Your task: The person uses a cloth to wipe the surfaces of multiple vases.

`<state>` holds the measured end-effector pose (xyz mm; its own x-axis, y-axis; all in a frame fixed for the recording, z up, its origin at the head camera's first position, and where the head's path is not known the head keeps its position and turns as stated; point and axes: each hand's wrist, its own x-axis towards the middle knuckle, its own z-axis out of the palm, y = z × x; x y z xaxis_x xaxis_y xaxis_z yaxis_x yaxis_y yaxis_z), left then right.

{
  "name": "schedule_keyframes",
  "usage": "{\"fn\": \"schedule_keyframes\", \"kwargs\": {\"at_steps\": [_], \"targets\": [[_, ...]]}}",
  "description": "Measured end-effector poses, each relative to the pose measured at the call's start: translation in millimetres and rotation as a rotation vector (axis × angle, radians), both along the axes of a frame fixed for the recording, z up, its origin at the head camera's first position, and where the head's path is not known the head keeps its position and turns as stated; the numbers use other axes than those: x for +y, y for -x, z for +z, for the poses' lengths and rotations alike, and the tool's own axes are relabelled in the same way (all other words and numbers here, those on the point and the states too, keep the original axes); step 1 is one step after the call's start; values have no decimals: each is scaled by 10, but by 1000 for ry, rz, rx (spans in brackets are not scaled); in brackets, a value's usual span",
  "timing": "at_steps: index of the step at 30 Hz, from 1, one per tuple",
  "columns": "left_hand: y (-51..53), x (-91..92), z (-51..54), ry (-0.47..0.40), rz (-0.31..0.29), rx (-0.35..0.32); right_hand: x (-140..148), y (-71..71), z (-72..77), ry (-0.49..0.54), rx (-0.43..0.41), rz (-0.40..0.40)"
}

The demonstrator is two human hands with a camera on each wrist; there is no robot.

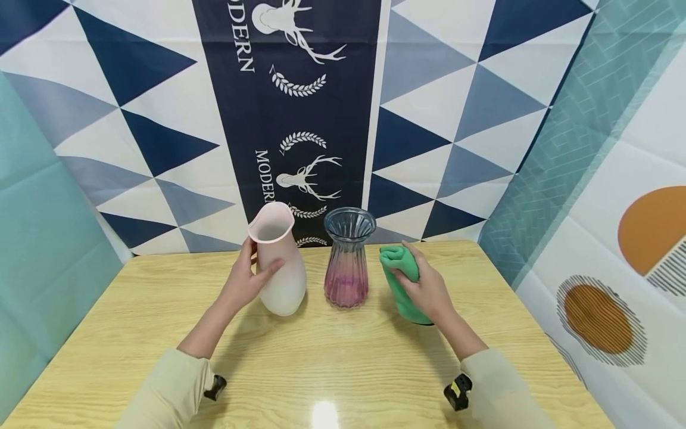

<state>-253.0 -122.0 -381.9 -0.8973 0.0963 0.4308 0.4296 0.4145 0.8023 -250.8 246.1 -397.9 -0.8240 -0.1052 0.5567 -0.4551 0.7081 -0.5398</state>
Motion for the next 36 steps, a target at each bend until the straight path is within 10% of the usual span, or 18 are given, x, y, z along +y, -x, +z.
{"fn": "schedule_keyframes", "kwargs": {"at_steps": [36], "targets": [[8, -11, -5, 13, -30, 1, -553, -251, 329, 42, 99, 196]]}}
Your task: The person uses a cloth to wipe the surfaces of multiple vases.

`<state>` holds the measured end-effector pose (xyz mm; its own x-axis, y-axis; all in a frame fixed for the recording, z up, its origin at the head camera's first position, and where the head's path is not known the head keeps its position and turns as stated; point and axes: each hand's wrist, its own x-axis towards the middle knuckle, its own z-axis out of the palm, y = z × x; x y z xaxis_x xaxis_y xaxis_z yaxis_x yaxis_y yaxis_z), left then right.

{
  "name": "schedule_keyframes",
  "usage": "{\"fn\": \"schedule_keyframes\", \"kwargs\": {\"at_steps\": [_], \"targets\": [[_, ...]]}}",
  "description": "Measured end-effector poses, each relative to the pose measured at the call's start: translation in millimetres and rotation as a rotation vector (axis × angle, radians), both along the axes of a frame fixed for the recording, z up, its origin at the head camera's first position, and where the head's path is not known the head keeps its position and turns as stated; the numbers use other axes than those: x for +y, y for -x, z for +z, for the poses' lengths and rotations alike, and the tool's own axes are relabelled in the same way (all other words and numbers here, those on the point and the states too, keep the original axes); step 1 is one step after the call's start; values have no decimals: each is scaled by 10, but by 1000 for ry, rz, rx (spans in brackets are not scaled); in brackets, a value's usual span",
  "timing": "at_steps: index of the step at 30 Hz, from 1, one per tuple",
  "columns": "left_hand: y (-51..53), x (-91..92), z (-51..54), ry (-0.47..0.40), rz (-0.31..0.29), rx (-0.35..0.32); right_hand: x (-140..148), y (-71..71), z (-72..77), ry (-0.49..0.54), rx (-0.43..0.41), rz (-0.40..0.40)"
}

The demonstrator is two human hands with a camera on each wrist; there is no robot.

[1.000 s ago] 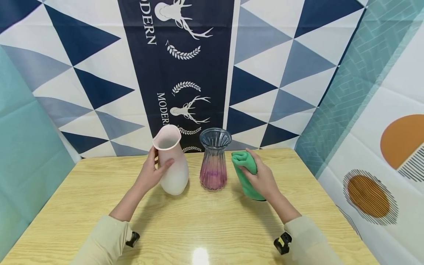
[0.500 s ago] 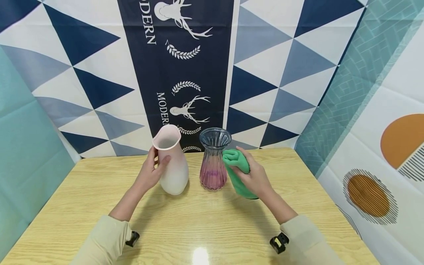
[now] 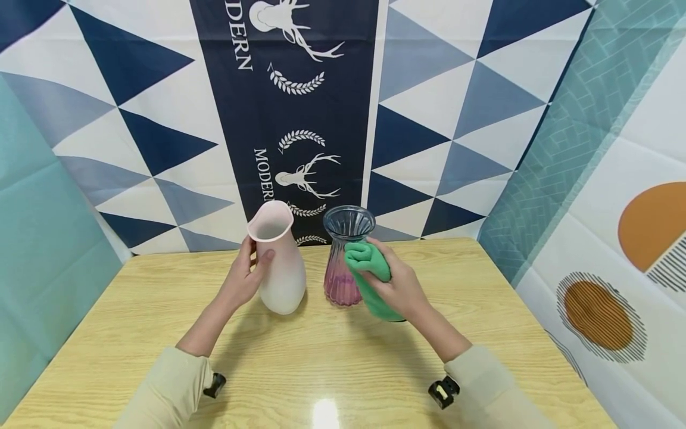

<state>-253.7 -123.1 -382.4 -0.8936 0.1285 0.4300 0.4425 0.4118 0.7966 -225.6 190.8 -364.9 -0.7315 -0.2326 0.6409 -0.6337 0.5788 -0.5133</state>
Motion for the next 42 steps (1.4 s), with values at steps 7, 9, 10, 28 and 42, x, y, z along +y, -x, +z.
{"fn": "schedule_keyframes", "kwargs": {"at_steps": [7, 9, 10, 28, 42], "targets": [[6, -15, -23, 11, 2, 9, -130, 18, -21, -12, -2, 52], [-1, -19, -26, 17, 7, 7, -174, 20, -12, -16, 0, 71], [-4, -19, -27, 20, 10, 5, -196, 21, -9, -15, 2, 78], [-35, -10, -7, 38, 28, 1, -697, 70, 62, 64, 22, 129], [-12, -2, -21, 0, 12, 50, -1054, 233, -96, 129, 186, 66]]}}
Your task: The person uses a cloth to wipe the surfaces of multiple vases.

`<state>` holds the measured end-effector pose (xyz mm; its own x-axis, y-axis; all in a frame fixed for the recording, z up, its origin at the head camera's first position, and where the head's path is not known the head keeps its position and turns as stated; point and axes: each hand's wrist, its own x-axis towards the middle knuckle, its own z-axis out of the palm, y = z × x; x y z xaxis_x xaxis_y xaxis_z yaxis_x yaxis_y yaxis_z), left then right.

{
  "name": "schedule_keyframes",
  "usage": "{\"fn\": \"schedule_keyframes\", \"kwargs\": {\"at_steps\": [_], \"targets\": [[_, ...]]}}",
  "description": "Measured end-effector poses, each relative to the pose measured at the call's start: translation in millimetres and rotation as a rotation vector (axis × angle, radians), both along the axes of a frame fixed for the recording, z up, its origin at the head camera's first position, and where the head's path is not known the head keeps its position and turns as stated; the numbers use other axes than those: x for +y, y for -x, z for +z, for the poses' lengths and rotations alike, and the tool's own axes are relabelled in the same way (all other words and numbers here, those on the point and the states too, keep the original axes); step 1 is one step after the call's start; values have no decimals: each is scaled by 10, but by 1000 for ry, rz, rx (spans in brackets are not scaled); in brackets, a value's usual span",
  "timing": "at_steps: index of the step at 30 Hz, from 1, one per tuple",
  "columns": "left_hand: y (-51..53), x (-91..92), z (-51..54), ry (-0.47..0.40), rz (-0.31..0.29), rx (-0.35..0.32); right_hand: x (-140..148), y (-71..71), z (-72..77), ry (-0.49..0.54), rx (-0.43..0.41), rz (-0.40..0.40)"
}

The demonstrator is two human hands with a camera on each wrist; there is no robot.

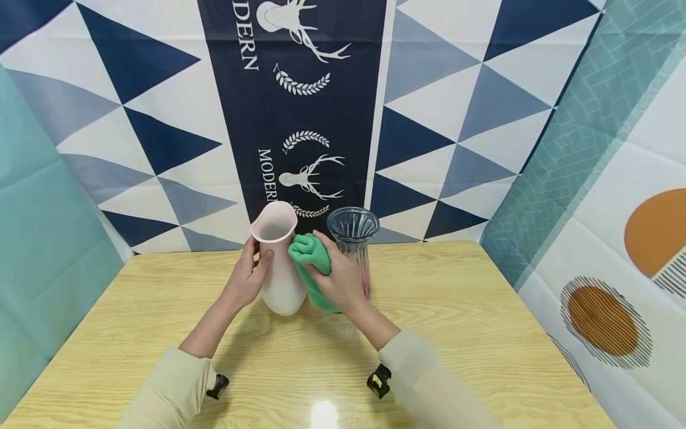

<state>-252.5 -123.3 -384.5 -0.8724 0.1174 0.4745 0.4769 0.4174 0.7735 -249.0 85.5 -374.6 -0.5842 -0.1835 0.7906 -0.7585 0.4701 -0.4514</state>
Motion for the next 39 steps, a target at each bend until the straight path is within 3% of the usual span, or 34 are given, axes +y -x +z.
{"fn": "schedule_keyframes", "kwargs": {"at_steps": [6, 17, 27, 39], "targets": [[3, 6, -3, -12, -7, -12, -105, 19, -60, 38, 9, -2], [-12, 7, -2, -8, -3, -29, -206, -9, -78, 0, -132, -52], [-4, -6, 0, 6, 3, -6, -227, -28, -44, -70, -122, -103], [7, -7, -6, 4, -8, -15, -142, -86, -288, -123, -205, -114]]}}
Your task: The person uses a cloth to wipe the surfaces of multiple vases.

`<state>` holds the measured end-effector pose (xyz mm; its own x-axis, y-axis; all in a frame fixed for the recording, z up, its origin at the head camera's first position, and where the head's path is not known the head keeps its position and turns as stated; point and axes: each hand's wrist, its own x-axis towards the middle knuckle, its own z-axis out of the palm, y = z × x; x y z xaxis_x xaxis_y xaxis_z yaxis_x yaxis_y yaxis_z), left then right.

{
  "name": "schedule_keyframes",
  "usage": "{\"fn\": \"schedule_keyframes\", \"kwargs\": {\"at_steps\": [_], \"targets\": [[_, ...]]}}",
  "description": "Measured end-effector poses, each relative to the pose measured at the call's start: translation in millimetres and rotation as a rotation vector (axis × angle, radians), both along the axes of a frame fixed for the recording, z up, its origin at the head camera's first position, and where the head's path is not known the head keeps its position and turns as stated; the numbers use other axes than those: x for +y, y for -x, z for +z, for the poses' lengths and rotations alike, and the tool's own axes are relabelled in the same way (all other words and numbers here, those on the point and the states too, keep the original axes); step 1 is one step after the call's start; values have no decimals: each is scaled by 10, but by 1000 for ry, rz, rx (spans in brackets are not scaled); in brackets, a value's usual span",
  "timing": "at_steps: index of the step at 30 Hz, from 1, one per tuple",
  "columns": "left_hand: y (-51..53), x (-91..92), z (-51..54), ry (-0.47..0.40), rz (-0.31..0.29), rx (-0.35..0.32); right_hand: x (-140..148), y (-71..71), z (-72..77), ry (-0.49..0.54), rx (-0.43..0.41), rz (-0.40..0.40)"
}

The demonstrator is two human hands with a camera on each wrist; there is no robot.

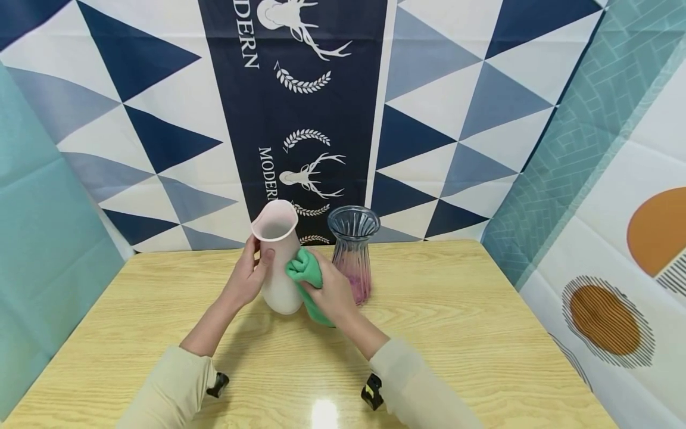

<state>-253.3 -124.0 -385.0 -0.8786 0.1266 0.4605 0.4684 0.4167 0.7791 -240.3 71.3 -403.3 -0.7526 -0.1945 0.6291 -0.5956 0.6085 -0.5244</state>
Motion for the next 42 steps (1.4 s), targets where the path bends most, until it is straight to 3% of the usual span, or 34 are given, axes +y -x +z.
{"fn": "schedule_keyframes", "kwargs": {"at_steps": [13, 16, 20, 23, 32, 37, 42], "targets": [[-12, 6, 14, -10, -9, 3, 138, -85, -305, -115, -125, 12], [-122, 30, 154, -12, -18, -22, 159, -86, -304, -110, -134, 24], [-127, 36, 175, -20, -26, -48, 173, -81, -214, -64, -79, 36], [-15, 9, 42, -22, -23, -32, 159, -51, -110, -15, -3, 46], [-5, -2, 23, -8, -2, -22, 52, 74, 191, 137, 182, 101], [-5, -8, 13, -10, 3, -18, 8, 124, 257, 156, 220, 53], [17, 2, 2, -27, -10, 3, -27, 153, 279, 153, 185, 51]]}}
